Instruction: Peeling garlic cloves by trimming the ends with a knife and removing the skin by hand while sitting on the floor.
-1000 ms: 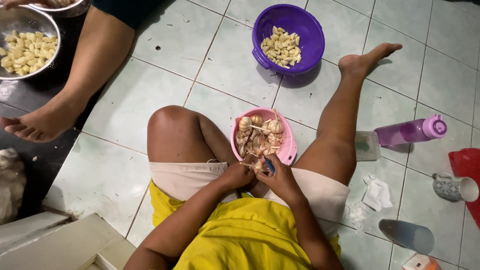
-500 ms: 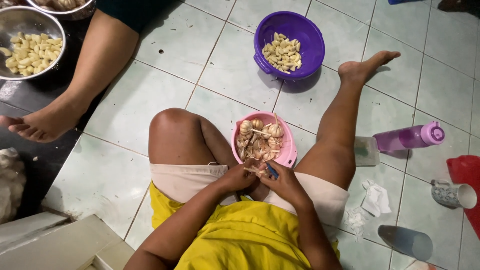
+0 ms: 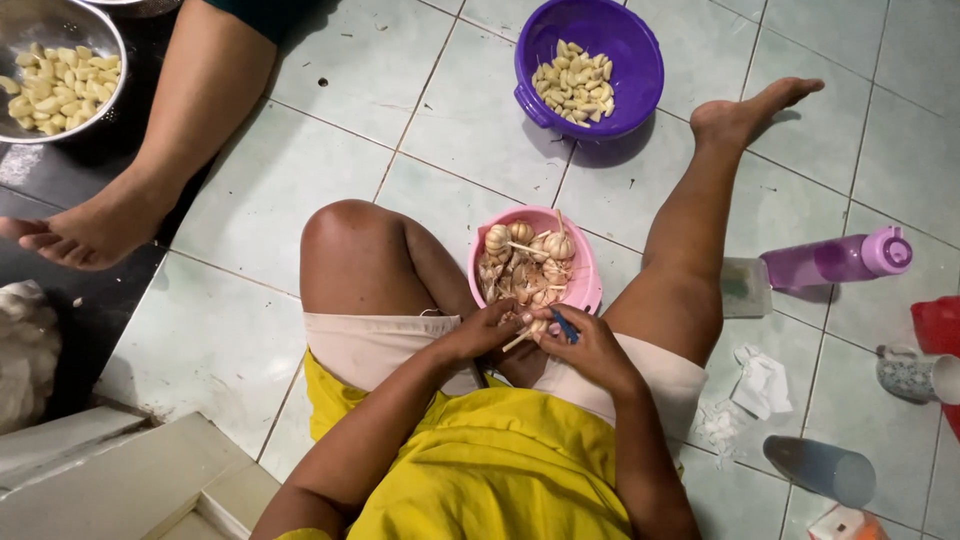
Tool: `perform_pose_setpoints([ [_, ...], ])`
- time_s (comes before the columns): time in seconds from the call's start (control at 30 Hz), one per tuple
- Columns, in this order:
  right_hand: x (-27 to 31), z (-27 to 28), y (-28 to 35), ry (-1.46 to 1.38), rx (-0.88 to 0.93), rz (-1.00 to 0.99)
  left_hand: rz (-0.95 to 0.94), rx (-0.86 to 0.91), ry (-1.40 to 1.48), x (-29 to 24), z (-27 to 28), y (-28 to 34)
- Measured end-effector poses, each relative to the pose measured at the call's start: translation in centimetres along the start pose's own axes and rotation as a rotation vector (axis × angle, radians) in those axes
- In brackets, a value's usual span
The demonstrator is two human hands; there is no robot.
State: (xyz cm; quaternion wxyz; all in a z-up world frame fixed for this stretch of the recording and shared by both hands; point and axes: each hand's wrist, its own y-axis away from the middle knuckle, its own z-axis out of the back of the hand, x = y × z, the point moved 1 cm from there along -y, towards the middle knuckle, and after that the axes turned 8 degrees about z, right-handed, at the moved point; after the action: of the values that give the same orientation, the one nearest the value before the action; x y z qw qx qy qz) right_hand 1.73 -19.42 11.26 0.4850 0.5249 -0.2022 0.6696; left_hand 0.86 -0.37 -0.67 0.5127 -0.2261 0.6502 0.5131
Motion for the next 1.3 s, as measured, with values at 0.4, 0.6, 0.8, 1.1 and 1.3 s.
perform_pose_setpoints([
  [0.4, -4.3, -1.1, -0.3, 0.075, -0.209, 0.037, -0.063, 0.062, 0.199, -2.9, 1.4, 2.3],
  [0.6, -6.2, -2.9, -0.3, 0.31, -0.332, 0.257, -0.085, 0.085, 0.241, -2.5, 1.3, 2.1],
  [0.8, -6.1, -4.4, -0.5, 0.398, -0.451, 0.443, -0.072, -0.028, 0.131, -2.5, 0.9, 1.5],
  [1.1, -3.3, -4.8, -0.8, 0.42, -0.459, 0.523, -0.085, -0.089, 0.079, -2.6, 1.3, 1.1],
  [1.3, -3.1, -4.7, -0.8, 0.38, -0.448, 0.465, -0.047, -0.055, 0.031, -0.4, 0.5, -0.1],
])
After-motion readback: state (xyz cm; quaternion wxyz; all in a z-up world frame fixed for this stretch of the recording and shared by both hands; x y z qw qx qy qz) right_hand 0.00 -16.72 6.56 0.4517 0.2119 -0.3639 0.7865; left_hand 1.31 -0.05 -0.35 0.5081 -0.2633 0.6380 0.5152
